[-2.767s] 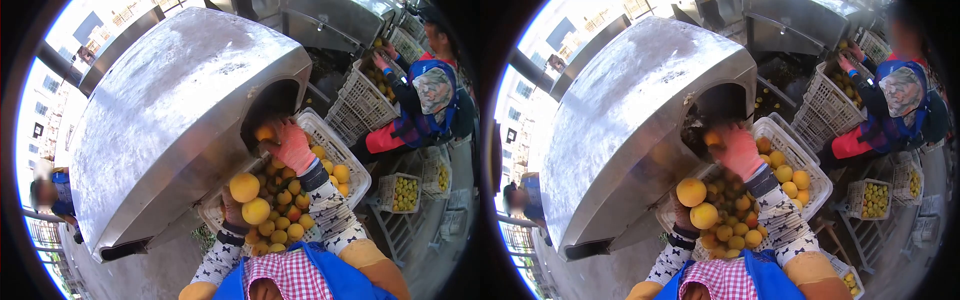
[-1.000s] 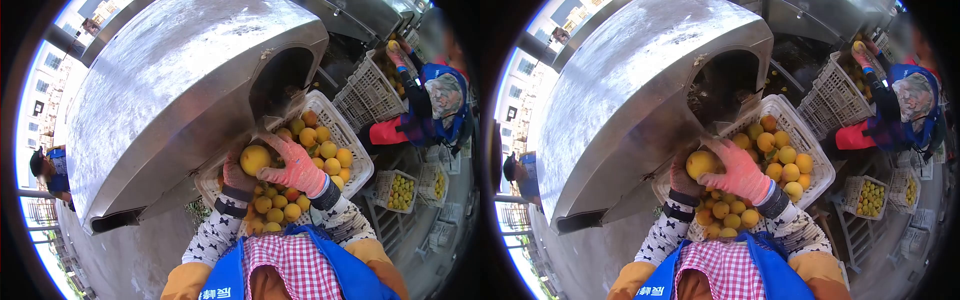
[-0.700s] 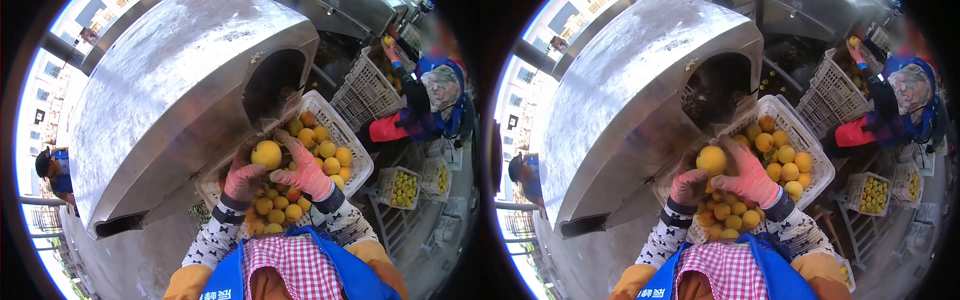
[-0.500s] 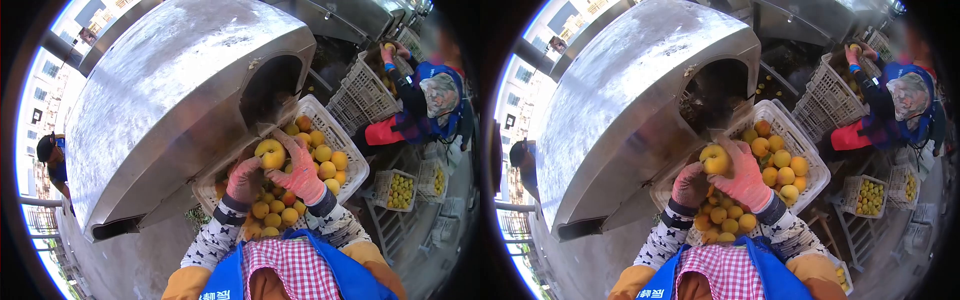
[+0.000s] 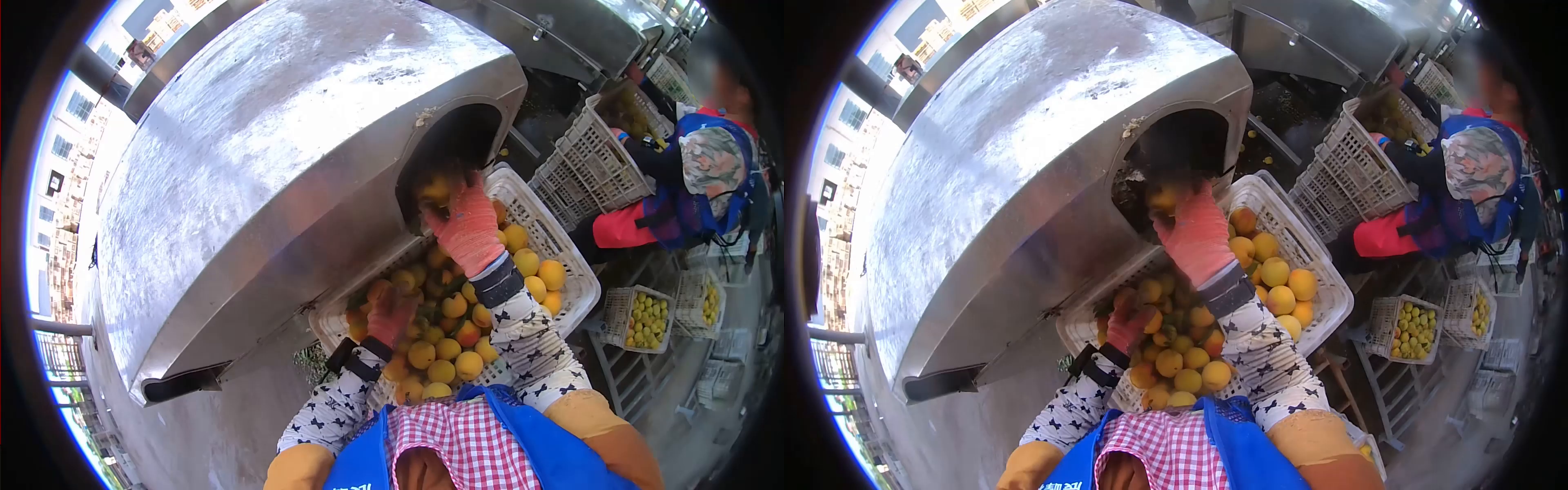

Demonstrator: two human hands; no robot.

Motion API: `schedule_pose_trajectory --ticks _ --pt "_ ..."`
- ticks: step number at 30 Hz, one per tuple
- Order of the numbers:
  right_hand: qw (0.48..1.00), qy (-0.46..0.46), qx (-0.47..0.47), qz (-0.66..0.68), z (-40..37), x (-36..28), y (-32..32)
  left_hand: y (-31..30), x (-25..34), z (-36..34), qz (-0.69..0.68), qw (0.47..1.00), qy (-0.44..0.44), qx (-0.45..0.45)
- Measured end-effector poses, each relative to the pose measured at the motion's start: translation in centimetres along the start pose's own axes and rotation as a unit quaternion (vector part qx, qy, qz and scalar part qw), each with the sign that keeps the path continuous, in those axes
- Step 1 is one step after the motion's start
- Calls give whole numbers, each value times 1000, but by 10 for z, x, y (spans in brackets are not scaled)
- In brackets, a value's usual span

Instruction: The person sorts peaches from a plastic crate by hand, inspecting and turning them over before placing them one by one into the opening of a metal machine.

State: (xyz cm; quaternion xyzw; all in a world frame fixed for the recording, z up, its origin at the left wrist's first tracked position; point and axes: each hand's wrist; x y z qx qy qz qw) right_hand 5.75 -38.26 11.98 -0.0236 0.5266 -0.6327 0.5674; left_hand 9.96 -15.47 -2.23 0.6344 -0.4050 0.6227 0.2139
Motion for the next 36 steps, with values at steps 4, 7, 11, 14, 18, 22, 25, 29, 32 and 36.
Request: schedule_pose_trajectory --ticks 4,7,11,14,18,22,25,29,32,36 --pt "973 -123 -28 -195 28 19 42 -2 31 -21 448 892 15 -54" --pt "880 121 -33 458 31 7 -23 -9 20 -6 608 780 77 -128" --pt "955 93 53 277 -14 65 -47 -27 26 10 721 627 185 -231" --pt "978 126 -123 108 -64 107 -13 -10 27 38 723 566 123 -377" --pt "929 129 -297 -179 -89 103 78 -10 30 38 748 545 168 -339" --pt "899 124 -366 -205 -69 89 73 -11 39 40 738 525 128 -405" --pt "942 158 -295 29 -76 88 41 -26 25 27 709 582 159 -367" --pt "767 267 -250 527 -84 55 -38 -26 56 47 594 699 39 -398" --pt "666 300 -208 651 -87 47 -67 -23 74 45 387 851 -64 -349" --pt "722 249 -179 621 -77 24 -85 2 117 13 -386 896 -77 -205"
Point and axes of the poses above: each hand's wrist, its own z-axis towards the middle knuckle, its own y-axis out of the palm, x = y × z, and after that the axes turned 8 degrees about z, right-handed
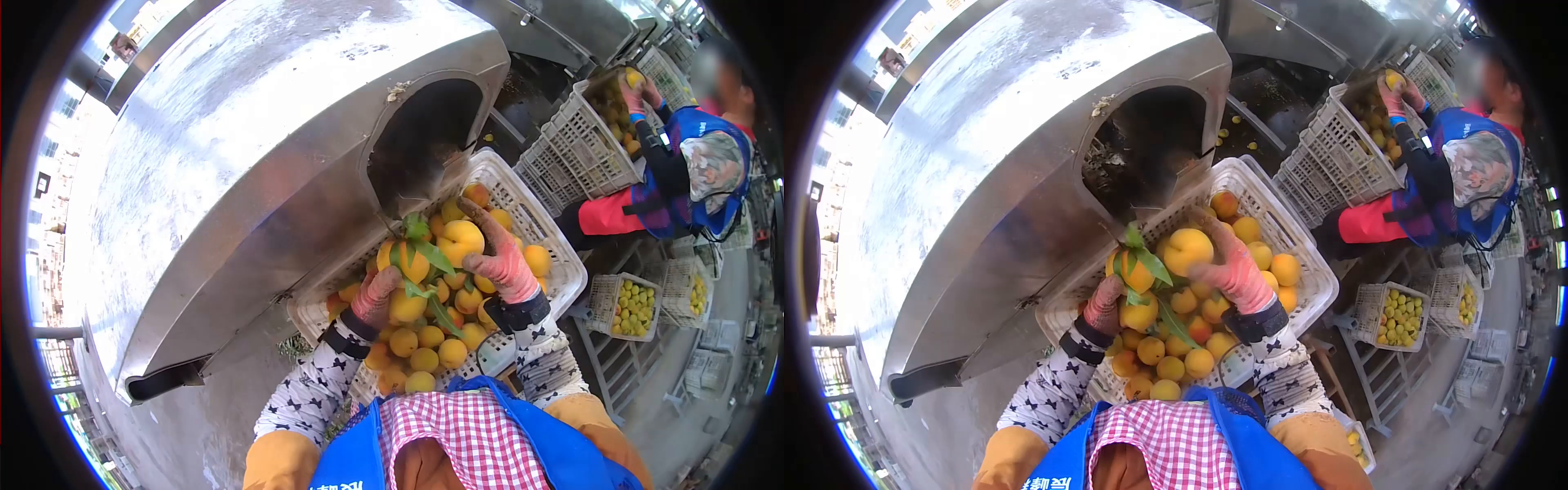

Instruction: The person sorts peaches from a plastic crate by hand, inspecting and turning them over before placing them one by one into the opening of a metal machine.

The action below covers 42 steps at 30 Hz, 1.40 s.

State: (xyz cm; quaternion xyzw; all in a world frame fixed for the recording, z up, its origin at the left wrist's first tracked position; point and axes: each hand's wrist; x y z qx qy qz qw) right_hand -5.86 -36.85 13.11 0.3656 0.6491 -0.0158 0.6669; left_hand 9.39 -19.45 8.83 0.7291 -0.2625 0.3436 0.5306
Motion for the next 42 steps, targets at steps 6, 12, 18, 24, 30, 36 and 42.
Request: schedule_pose_trajectory --ticks 6,12,18,24,30,36,42 --pt "882 -215 -3 -419 7 -21 19 32 14 16 -79 994 64 50" --pt "863 -243 64 -437 53 -15 29 18 12 6 16 988 115 106" --pt "745 -324 163 -560 121 30 23 -18 -14 -14 116 980 94 128" --pt "783 -263 86 -556 125 -25 55 -15 -8 -6 119 980 75 138" --pt "863 -276 -9 -424 34 -14 53 -1 7 4 369 904 67 206" --pt "988 -90 84 -93 16 3 50 14 10 -7 338 919 130 155" --pt "936 151 -132 -289 -16 8 13 -5 16 -26 -112 984 68 119"
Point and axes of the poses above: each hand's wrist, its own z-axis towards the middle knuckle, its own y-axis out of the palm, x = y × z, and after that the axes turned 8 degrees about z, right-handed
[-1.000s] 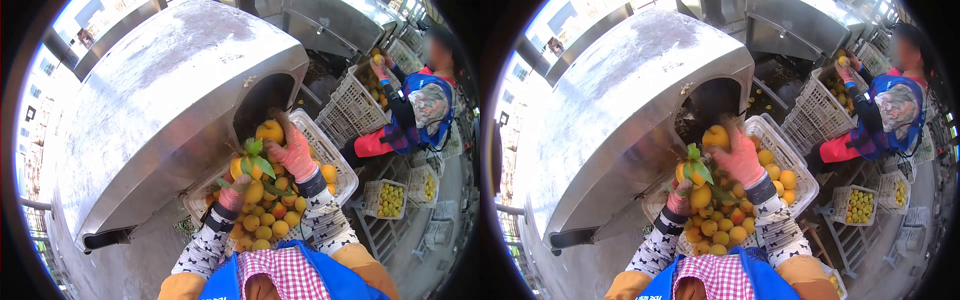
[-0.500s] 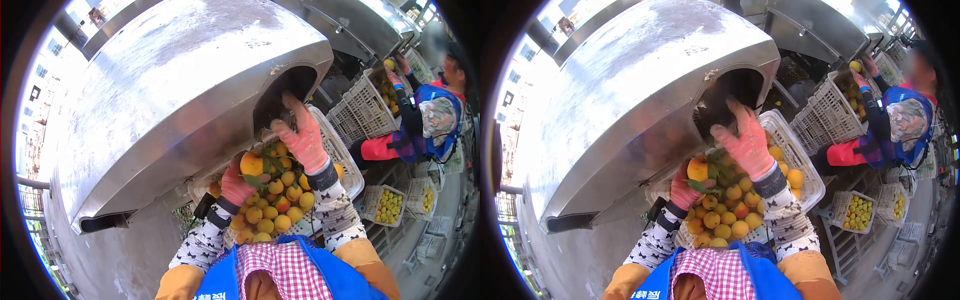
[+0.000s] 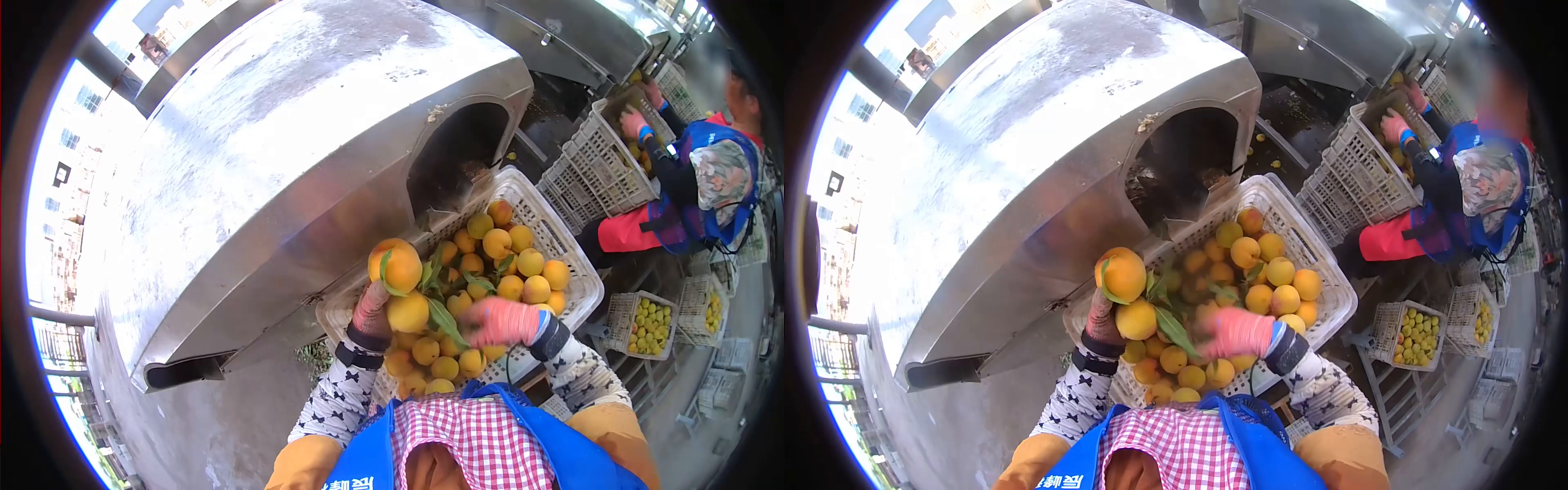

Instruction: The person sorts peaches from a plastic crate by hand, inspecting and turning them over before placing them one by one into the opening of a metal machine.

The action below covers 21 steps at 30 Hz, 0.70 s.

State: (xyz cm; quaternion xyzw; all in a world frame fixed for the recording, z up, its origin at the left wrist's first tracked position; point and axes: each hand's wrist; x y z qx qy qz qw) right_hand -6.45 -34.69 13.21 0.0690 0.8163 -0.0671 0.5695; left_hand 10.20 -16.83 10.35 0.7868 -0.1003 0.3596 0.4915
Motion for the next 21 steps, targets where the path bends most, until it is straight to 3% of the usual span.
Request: schedule_pose_trajectory --ticks 1,2,3,4,5,8,11,13,15,16,17,19,20,21 --pt "980 8 -135 -146 -8 2 7 -10 6 2 0 1000 7 1" --pt "922 21 -263 -282 -15 4 13 -14 15 3 -16 999 -26 -42" --pt "922 24 -267 -280 -13 0 11 -7 22 4 -36 994 -61 -85" --pt "981 -87 -63 -162 -6 -8 5 5 24 2 -67 986 -58 -138" --pt "969 -195 149 -35 0 -17 1 6 17 5 -68 986 -60 -141" --pt "941 -274 189 -58 13 -44 15 11 2 12 22 985 -85 -148" --pt "923 -261 219 -177 27 -43 20 25 7 21 12 985 -100 -140" --pt "922 -270 225 -164 39 -46 12 33 6 33 5 989 -74 -131" --pt "885 -286 303 -209 57 -51 0 40 13 40 64 991 -44 -105" --pt "819 -343 358 -287 79 -41 -10 23 7 43 102 992 -54 -41" --pt "820 -341 357 -289 90 -39 -18 22 2 40 99 993 -55 -42" --pt "789 -240 370 -428 110 -42 -33 19 -4 36 79 996 -48 6" --pt "784 -241 364 -441 118 -40 -37 12 -19 39 47 997 -18 64" --pt "784 -242 362 -442 131 -50 -38 5 -22 44 45 997 -16 66"
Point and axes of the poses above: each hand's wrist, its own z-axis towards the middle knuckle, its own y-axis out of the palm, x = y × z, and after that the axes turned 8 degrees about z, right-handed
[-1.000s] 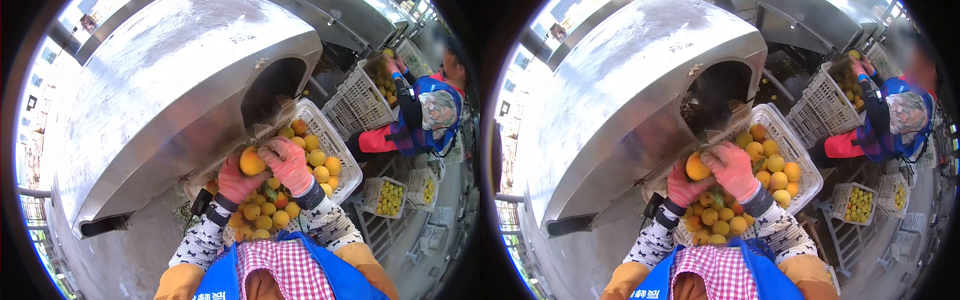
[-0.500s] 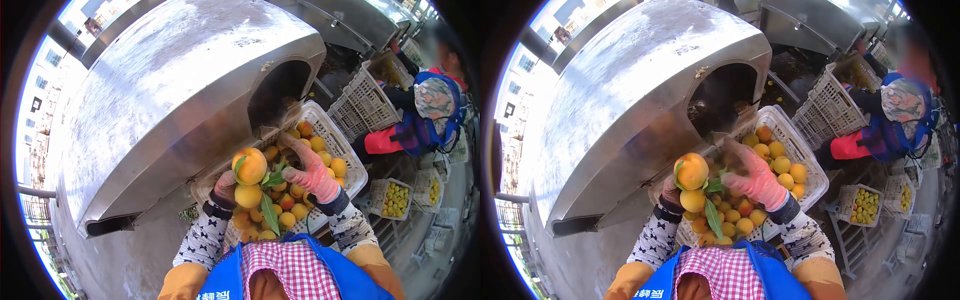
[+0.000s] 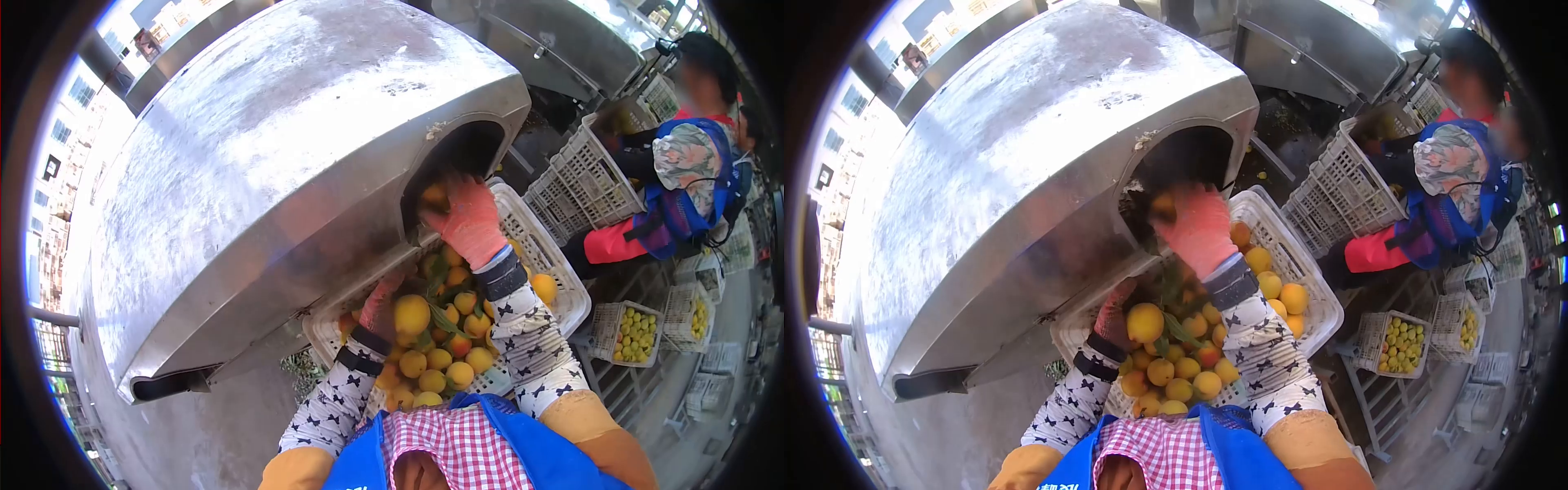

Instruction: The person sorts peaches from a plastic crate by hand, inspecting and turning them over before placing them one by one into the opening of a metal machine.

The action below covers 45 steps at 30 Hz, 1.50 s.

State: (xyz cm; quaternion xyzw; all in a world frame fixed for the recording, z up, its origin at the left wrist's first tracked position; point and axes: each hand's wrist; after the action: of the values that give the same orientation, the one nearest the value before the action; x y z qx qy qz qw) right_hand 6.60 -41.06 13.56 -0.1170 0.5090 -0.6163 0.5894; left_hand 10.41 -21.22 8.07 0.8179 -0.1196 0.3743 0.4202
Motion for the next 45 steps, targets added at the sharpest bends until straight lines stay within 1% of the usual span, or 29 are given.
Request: schedule_pose_trajectory --ticks 3,5,6,8,10,11,12,13,14,15,16,17,18,19,20,22,24,26,27,28,30,32,35,36,38,40,42,43,45 --pt "993 21 -102 -48 21 -4 6 -21 -15 -7 -210 966 -147 44" --pt "988 -120 90 35 24 6 -8 -17 -13 -9 -222 965 -127 63" --pt "988 -122 88 39 17 -3 -20 -14 -10 -8 -230 966 -101 67" --pt "952 9 102 288 -22 -31 -47 -16 -11 -7 -250 963 -69 79" --pt "941 123 -64 307 -68 -40 -54 -8 -2 -9 -268 963 -8 -20" --pt "917 155 -100 353 -86 -42 -45 -5 -5 -9 -268 963 -6 -19" --pt "888 189 -133 397 -98 -45 -39 0 -12 -11 -34 989 143 14" --pt "888 193 -131 397 -106 -48 -35 4 -17 -13 204 938 278 42" --pt "842 220 -136 474 -110 -55 -33 11 -11 -17 205 939 275 38" --pt "789 241 -140 547 -111 -57 -34 23 4 -21 22 985 171 -20" --pt "790 239 -138 548 -109 -57 -37 29 14 -22 -161 982 60 -76" --pt "898 167 -110 393 -107 -60 -42 24 11 -22 -160 982 62 -76" --pt "968 90 -79 222 -106 -63 -48 15 3 -24 8 994 67 -88" --pt "968 89 -80 222 -105 -65 -53 8 -4 -25 176 977 70 -99" --pt "961 79 -76 254 -104 -65 -58 5 -6 -25 176 977 71 -99" --pt "954 69 -73 283 -106 -57 -61 4 -11 -25 -91 979 61 -172" --pt "942 87 -127 297 -108 -44 -55 17 5 -26 -98 976 8 -192" --pt "947 84 -117 286 -108 -50 -54 29 18 -30 -101 971 -41 -211" --pt "951 83 -107 279 -106 -53 -52 36 18 -34 62 988 59 -130" --pt "950 81 -108 280 -103 -57 -54 41 19 -36 224 961 155 -41" --pt "955 111 -117 249 -99 -70 -60 46 19 -34 132 986 97 17" --pt "947 111 -123 275 -100 -74 -54 45 20 -31 164 963 206 54" --pt "933 78 -132 325 -98 -69 -53 25 1 -11 133 944 266 146" --pt "925 48 -139 350 -98 -65 -54 25 9 -19 133 943 267 145" --pt "933 48 -100 344 -92 -55 -52 20 33 -48 107 975 112 160" --pt "940 45 -59 334 -79 -39 -43 10 46 -78 157 957 171 172" --pt "968 39 74 235 -53 -20 -19 -44 46 -100 266 927 198 178" --pt "968 41 80 235 -40 -13 -11 -62 49 -114 314 912 170 201" --pt "997 73 14 28 -16 -3 3 -100 59 -147 362 894 134 226"
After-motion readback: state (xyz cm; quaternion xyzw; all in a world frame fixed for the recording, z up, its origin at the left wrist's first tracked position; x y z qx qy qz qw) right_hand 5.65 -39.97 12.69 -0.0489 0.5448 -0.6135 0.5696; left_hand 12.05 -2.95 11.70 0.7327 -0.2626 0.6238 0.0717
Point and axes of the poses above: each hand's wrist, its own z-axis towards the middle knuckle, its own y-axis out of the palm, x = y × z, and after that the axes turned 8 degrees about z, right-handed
